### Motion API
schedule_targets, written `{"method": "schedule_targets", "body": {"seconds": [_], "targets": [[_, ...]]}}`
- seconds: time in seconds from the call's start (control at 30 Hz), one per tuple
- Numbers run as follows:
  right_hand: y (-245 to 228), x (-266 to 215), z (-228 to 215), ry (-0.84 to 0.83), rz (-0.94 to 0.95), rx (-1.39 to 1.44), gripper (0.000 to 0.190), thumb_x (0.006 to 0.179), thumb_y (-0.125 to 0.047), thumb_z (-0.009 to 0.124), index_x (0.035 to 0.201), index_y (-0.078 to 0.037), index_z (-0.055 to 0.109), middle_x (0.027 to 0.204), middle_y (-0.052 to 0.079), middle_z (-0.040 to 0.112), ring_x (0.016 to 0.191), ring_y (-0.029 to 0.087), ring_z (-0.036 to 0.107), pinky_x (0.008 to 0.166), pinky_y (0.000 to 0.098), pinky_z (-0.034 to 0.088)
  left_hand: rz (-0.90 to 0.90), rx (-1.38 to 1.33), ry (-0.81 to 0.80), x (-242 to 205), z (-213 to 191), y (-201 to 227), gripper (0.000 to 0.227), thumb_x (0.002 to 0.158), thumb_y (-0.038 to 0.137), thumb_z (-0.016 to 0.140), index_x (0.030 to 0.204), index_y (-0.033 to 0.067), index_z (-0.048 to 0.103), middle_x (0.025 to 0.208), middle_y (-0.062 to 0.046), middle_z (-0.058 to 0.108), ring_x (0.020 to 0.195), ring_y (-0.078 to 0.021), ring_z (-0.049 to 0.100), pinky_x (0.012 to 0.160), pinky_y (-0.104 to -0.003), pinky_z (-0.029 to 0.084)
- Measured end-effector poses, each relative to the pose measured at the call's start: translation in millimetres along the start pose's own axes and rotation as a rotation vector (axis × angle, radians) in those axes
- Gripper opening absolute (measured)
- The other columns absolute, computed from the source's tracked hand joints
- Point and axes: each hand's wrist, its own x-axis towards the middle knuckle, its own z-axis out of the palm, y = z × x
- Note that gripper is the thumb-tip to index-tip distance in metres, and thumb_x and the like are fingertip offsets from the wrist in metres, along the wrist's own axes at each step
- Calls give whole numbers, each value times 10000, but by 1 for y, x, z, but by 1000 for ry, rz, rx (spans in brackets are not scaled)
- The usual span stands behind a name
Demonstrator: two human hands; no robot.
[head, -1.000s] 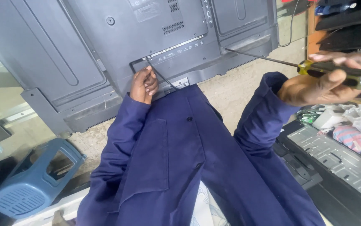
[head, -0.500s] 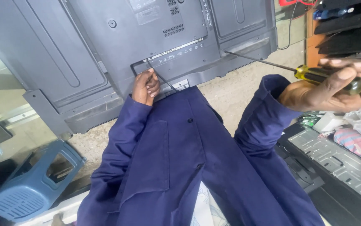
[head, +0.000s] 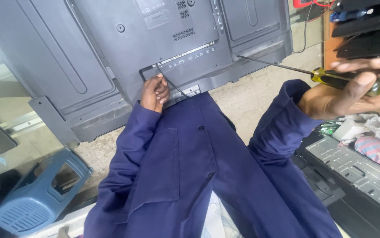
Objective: Removing screws from the back panel of a television using a manual screwdriver in a workshop environment.
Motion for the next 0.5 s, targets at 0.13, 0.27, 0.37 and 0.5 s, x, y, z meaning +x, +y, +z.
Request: {"method": "schedule_targets", "body": {"seconds": [0.13,0.27,0.37,0.5], "targets": [[-9,13,6,-293,300,416,416,980,-482,433,1051,-72,424,762,78,381,471,198,315,404,343,303,3,6,-15,1,-1,-1,284,941,175,526,686,51,541,460,46,206,331,-55,218,285,-202,208],[-12,12,5,-312,186,316,251,971,-313,544,1022,-82,461,935,110,454,713,252,442,602,421,433,2,-2,-16,1,-4,-1,297,952,181,522,688,47,544,456,44,204,329,-56,228,282,-201,218],[-19,9,22,-208,-1,103,260,971,-189,621,1076,-21,454,969,218,502,730,328,490,623,480,468,-5,-4,-18,0,-4,-1,301,952,190,531,688,48,549,456,41,207,328,-59,234,283,-202,228],[-6,1,-6,-251,300,355,389,996,-401,470,1147,-44,440,779,121,383,496,220,304,412,367,297,-7,-14,-14,1,-4,-3,292,946,182,539,687,48,554,459,42,199,331,-56,226,287,-200,216]]}}
